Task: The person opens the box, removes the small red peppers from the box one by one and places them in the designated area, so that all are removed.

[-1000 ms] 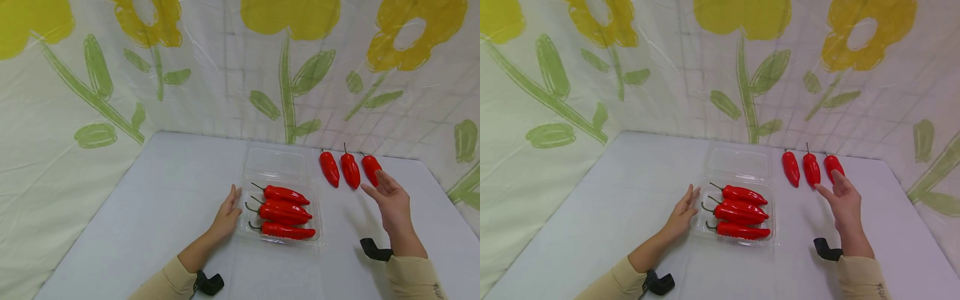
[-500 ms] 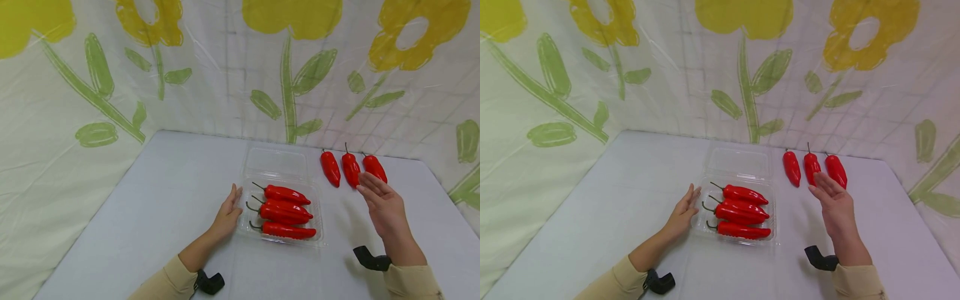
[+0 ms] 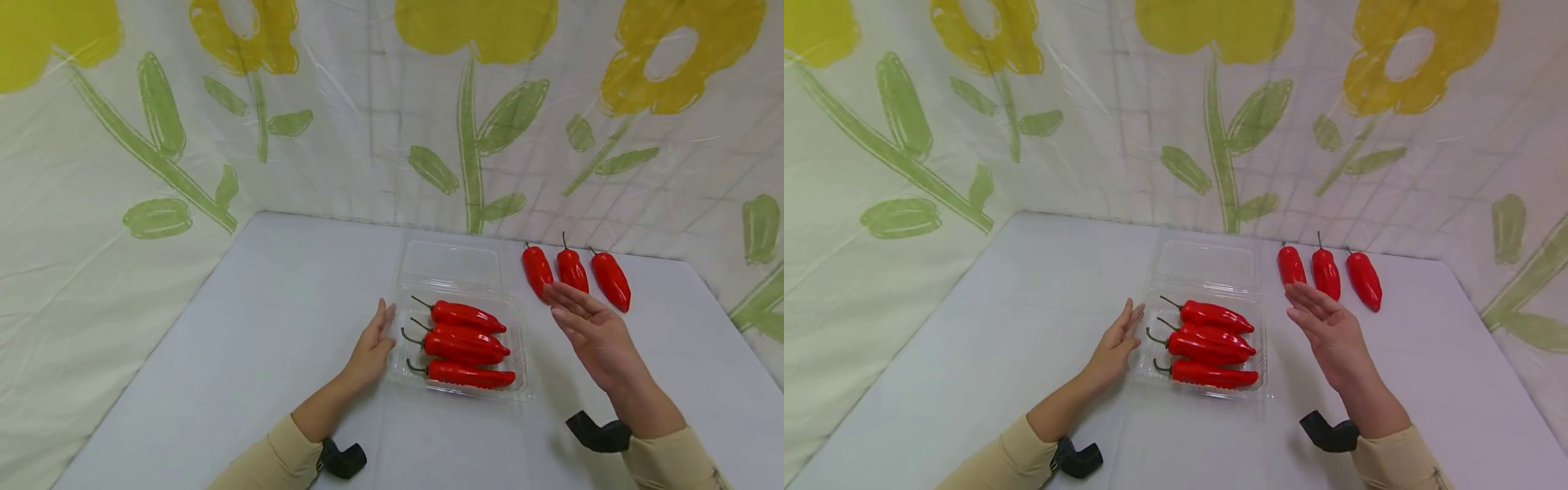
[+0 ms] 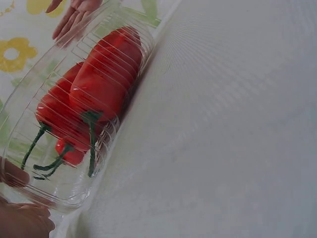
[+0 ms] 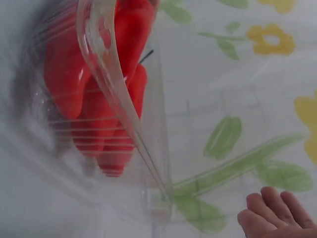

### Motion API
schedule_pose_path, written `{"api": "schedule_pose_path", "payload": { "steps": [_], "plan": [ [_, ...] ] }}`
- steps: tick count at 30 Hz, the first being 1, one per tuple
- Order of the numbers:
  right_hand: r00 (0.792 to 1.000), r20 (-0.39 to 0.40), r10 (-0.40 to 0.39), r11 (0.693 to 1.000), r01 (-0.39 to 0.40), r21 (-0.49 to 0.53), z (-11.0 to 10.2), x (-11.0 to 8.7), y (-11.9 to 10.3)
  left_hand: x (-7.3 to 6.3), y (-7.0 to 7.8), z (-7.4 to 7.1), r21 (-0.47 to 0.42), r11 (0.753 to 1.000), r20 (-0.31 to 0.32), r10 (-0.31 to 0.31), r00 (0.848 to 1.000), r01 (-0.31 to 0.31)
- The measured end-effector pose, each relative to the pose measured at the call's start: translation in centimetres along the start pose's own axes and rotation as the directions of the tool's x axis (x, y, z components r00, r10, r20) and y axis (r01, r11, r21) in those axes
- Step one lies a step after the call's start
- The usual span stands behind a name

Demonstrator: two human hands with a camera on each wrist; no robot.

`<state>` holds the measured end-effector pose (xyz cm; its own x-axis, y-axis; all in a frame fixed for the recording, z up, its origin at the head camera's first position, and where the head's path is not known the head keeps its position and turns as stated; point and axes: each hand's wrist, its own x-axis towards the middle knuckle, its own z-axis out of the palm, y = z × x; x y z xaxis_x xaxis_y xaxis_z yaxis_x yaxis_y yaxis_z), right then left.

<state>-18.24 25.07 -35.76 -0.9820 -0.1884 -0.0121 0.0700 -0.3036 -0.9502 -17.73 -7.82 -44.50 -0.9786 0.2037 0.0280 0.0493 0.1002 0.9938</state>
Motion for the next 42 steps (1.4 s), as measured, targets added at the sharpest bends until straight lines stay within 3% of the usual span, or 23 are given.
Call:
{"api": "schedule_pose_path", "payload": {
  "steps": [5, 10, 19, 28, 36, 42],
  "plan": [
    [0.997, 0.075, 0.014, 0.999, -0.010, -0.047, 0.8, 0.1, 0.2, 0.0, 0.0, 0.0, 0.018, 1.000, -0.011, 0.012, 1.000, -0.011],
    [0.990, 0.138, 0.034, 0.980, -0.005, -0.200, 1.9, 0.0, 0.6, 0.0, -0.1, 0.0, 0.025, 0.999, -0.018, 0.020, 1.000, -0.020],
    [0.984, 0.144, 0.108, 0.942, -0.055, -0.331, 3.8, 0.0, 1.1, 0.0, 0.0, 0.1, 0.010, 0.999, -0.012, 0.031, 0.999, -0.031],
    [0.966, 0.139, 0.216, 0.873, -0.128, -0.470, 4.9, 0.4, 1.7, 0.0, 0.1, 0.0, 0.008, 1.000, -0.019, 0.022, 1.000, -0.022],
    [0.939, 0.210, 0.271, 0.821, -0.111, -0.560, 5.9, 1.0, 1.9, 0.0, 0.0, 0.0, 0.002, 1.000, -0.013, 0.020, 1.000, -0.020],
    [0.923, 0.212, 0.321, 0.782, -0.132, -0.609, 6.6, 1.7, 2.4, 0.0, 0.0, 0.1, -0.013, 1.000, -0.010, 0.018, 1.000, -0.018]
  ]
}}
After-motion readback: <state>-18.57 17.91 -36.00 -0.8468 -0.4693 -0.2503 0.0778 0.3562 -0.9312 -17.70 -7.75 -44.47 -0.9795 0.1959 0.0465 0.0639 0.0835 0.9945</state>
